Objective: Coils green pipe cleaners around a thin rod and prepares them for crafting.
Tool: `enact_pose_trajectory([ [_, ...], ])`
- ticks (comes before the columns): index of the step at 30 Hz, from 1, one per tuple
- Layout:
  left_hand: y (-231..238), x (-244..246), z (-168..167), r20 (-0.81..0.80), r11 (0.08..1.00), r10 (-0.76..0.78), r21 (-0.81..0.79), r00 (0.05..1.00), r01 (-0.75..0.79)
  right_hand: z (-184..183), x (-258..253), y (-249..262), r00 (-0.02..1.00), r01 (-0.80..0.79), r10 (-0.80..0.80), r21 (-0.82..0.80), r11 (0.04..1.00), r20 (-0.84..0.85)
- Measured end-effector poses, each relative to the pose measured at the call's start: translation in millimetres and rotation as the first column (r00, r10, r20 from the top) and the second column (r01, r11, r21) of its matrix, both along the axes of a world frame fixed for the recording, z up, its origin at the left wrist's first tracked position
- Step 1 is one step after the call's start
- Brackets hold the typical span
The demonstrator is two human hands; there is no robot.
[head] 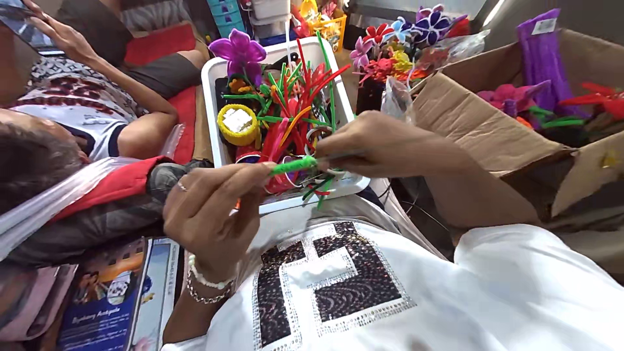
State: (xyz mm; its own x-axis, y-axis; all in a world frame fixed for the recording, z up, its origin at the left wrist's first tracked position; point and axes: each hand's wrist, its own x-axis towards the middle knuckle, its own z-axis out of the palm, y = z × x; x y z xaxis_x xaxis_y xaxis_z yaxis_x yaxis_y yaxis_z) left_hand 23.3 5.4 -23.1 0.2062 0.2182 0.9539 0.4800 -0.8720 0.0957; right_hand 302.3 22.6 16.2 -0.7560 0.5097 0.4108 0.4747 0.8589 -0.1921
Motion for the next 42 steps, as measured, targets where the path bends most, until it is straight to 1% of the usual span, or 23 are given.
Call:
enact_pose_trajectory([
  [2,2,-3,2,0.023,0.987,0.145,0.059,0.989,-0.146,-6,-9,-14,0.999,-0.036,0.035,0.029,0.999,0.016],
  [4,2,-2,2,0.019,0.957,0.273,0.100,0.962,-0.273,-9,-16,-27,0.994,-0.109,0.108,0.063,0.992,0.011],
  [6,1,1,1,-0.018,0.926,0.360,0.127,0.933,-0.355,-5,-20,-39,0.991,-0.127,0.123,0.125,0.984,0.045],
  [8,2,3,1,-0.094,0.918,0.385,0.147,0.918,-0.370,6,-18,-52,0.995,-0.091,0.081,0.205,0.974,0.061],
  [10,5,0,2,-0.184,0.938,0.336,0.150,0.924,-0.312,20,-11,-65,0.999,-0.020,0.008,0.290,0.957,0.042],
  [12,6,-3,3,-0.232,0.963,0.260,0.134,0.937,-0.234,35,-1,-74,0.996,0.068,-0.085,0.377,0.924,0.028],
  [14,5,-5,5,-0.267,0.985,0.162,0.097,0.950,-0.141,47,7,-75,0.989,0.126,-0.148,0.423,0.898,0.020],
  [16,4,-8,7,-0.278,0.999,0.039,0.038,0.960,-0.030,57,13,-70,0.982,0.139,-0.180,0.456,0.879,0.048],
  [18,2,-9,8,-0.246,0.998,-0.067,-0.006,0.967,0.068,63,17,-61,0.981,0.150,-0.189,0.457,0.877,0.039],
  [20,-2,-10,9,-0.202,0.991,-0.137,-0.031,0.970,0.134,61,19,-46,0.985,0.159,-0.175,0.427,0.890,-0.001],
  [23,-5,-10,11,-0.146,0.981,-0.195,-0.042,0.970,0.191,46,15,-22,0.992,0.123,-0.125,0.310,0.943,-0.012],
  [25,-6,-10,11,-0.115,0.982,-0.187,-0.046,0.976,0.183,28,6,-10,0.996,0.086,-0.091,0.198,0.976,0.016],
  [26,-5,-11,11,-0.096,0.987,-0.159,-0.040,0.983,0.156,18,1,-7,0.997,0.067,-0.074,0.149,0.987,0.039],
  [28,-2,-13,10,-0.068,0.998,-0.058,-0.012,0.996,0.057,2,-10,-10,0.996,0.032,-0.038,0.078,0.996,0.077],
  [30,1,-14,10,-0.057,0.997,0.078,0.027,0.995,-0.076,-8,-17,-19,0.995,-0.011,0.007,0.044,0.999,0.095],
  [31,2,-13,10,-0.068,0.988,0.149,0.044,0.987,-0.146,-11,-21,-25,0.995,-0.037,0.031,0.055,0.998,0.095],
  [33,5,-10,9,-0.116,0.961,0.273,0.080,0.955,-0.265,-9,-25,-39,0.994,-0.050,0.036,0.138,0.989,0.100],
  [35,9,-8,7,-0.179,0.944,0.328,0.099,0.928,-0.315,0,-23,-54,0.994,-0.009,-0.018,0.253,0.967,0.104],
  [38,12,-9,6,-0.253,0.966,0.258,0.074,0.932,-0.248,23,-11,-68,0.991,0.084,-0.117,0.362,0.928,0.071],
  [40,12,-11,7,-0.270,0.988,0.151,0.034,0.951,-0.148,40,-1,-67,0.984,0.136,-0.168,0.386,0.913,0.051],
  [42,11,-13,9,-0.251,1.000,0.011,-0.020,0.968,-0.017,52,9,-57,0.979,0.177,-0.203,0.388,0.905,0.027],
])
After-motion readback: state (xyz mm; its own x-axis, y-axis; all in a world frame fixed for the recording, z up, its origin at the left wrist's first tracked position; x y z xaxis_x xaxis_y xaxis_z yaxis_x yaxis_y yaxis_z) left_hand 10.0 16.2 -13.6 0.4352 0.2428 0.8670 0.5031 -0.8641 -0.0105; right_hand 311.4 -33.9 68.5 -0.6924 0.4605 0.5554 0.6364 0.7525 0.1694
